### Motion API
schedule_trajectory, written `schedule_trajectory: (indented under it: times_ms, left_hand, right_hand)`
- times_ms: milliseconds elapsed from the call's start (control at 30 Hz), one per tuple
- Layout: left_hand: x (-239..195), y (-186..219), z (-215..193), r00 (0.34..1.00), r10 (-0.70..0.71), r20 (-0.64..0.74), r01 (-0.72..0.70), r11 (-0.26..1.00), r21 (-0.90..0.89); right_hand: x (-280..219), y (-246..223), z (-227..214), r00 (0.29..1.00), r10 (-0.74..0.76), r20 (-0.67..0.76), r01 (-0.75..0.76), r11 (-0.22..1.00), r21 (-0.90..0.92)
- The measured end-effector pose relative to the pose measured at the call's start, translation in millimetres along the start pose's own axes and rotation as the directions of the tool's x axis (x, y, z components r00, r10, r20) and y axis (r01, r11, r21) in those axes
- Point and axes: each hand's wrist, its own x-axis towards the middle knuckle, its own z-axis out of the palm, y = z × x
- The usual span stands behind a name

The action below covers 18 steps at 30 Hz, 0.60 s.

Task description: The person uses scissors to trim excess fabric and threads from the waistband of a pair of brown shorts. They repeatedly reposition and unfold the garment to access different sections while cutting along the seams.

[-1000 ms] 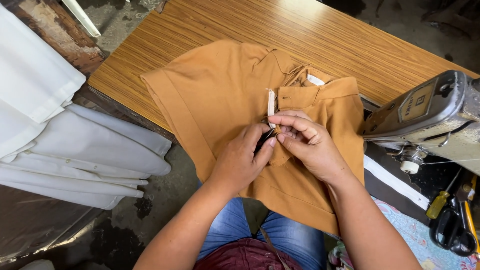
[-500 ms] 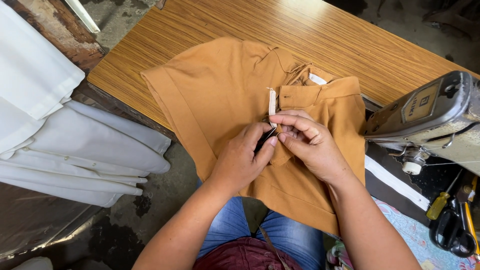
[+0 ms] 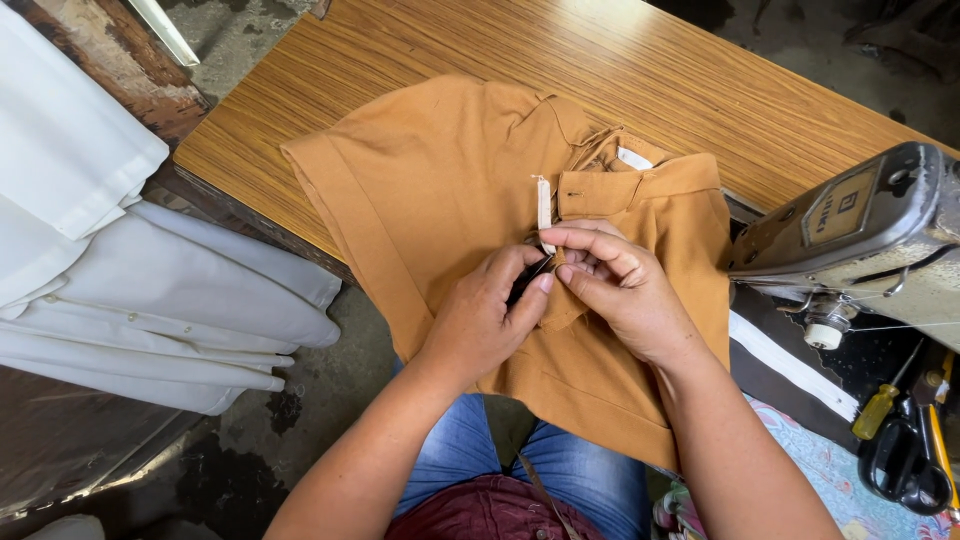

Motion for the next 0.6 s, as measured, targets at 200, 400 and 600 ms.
schedule_trajectory:
  times_ms: [200,400,600]
  left_hand:
    - [0.9,1.2,-1.0,1.000,0.011,0.000,-0.011,1.000,0.002]
    - [1.2,-2.3,1.9,1.000,0.016,-0.006,-0.016,1.000,0.000]
    - [0.6,1.7,-1.5,1.000,0.003,0.007,-0.003,1.000,0.003]
  right_hand:
    - [-0.5,-0.7,1.6,1.000,0.004,0.006,-0.004,1.000,0.002]
    - [0.0,-0.3,0.5,1.000,0.000,-0.003,0.000,1.000,-0.006]
    - [-0.7,7.1,-0.2,1.000,0.005,0.008,-0.004,0.999,-0.033]
